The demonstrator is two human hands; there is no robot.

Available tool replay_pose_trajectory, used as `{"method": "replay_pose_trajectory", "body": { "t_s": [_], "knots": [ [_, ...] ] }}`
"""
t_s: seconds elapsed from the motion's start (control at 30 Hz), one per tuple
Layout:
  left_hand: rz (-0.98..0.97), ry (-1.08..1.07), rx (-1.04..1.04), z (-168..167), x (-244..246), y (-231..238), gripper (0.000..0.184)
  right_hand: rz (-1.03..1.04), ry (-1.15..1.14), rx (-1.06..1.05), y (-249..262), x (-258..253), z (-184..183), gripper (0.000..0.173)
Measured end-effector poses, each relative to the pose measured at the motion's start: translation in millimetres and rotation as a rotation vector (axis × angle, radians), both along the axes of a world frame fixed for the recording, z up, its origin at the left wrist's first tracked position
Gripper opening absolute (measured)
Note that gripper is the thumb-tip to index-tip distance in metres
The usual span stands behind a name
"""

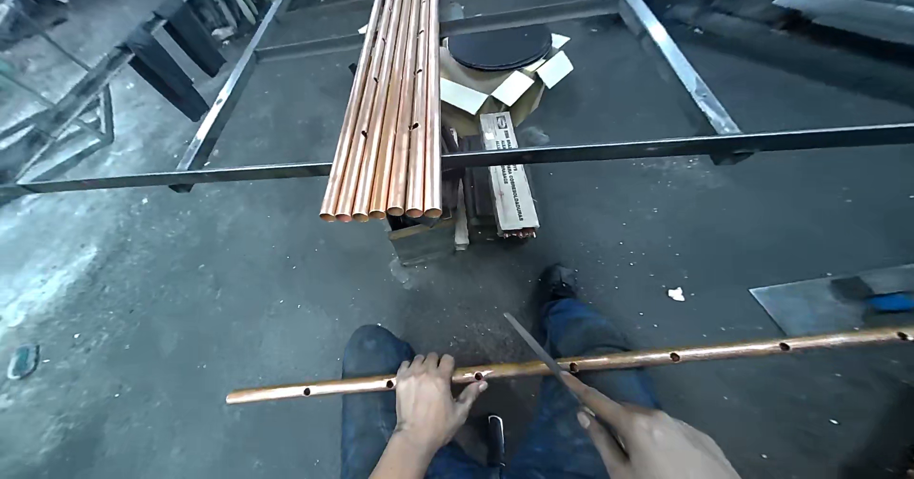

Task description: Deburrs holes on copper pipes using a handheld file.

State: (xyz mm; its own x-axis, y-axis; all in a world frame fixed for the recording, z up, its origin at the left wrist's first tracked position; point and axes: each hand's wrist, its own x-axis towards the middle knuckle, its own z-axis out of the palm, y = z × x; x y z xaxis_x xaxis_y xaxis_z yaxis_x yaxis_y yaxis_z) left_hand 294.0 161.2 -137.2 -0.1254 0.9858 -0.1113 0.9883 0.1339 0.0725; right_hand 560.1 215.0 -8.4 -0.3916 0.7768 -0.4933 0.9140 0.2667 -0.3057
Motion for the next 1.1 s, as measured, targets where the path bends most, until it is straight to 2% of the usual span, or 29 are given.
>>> {"method": "replay_pose_trajectory", "body": {
  "t_s": [0.17,0.27,0.37,0.43,0.5,0.63,0.7,0.8,0.93,1.0,1.1],
  "knots": [
    [-0.020,0.014,0.054,-3,3,-5,0.074,0.019,0.029,0.036,4,4,1,0.049],
    [-0.013,0.006,0.013,-1,4,-5,0.076,0.017,0.042,0.026,5,9,-2,0.049],
    [-0.003,-0.113,-0.242,21,15,13,0.085,-0.001,0.036,0.016,5,10,0,0.050],
    [-0.033,-0.247,-0.408,36,36,38,0.083,-0.029,0.037,0.039,7,11,2,0.050],
    [-0.053,-0.320,-0.539,45,61,67,0.076,-0.065,0.042,0.080,10,13,3,0.050],
    [-0.040,-0.208,-0.690,47,87,91,0.055,-0.140,0.053,0.140,16,23,6,0.053],
    [-0.058,-0.169,-0.678,46,76,83,0.046,-0.140,0.058,0.143,16,30,6,0.054],
    [-0.034,-0.115,-0.657,42,31,58,0.042,-0.080,0.102,0.125,8,31,4,0.053],
    [0.019,-0.044,-0.636,40,-22,32,0.037,0.052,0.099,0.029,-11,11,-12,0.051],
    [0.017,-0.087,-0.613,38,-28,32,0.046,0.105,0.041,0.018,-18,2,-25,0.051],
    [0.072,-0.201,-0.726,36,-23,49,0.072,0.136,-0.015,0.023,-23,-4,-35,0.050]
  ]
}}
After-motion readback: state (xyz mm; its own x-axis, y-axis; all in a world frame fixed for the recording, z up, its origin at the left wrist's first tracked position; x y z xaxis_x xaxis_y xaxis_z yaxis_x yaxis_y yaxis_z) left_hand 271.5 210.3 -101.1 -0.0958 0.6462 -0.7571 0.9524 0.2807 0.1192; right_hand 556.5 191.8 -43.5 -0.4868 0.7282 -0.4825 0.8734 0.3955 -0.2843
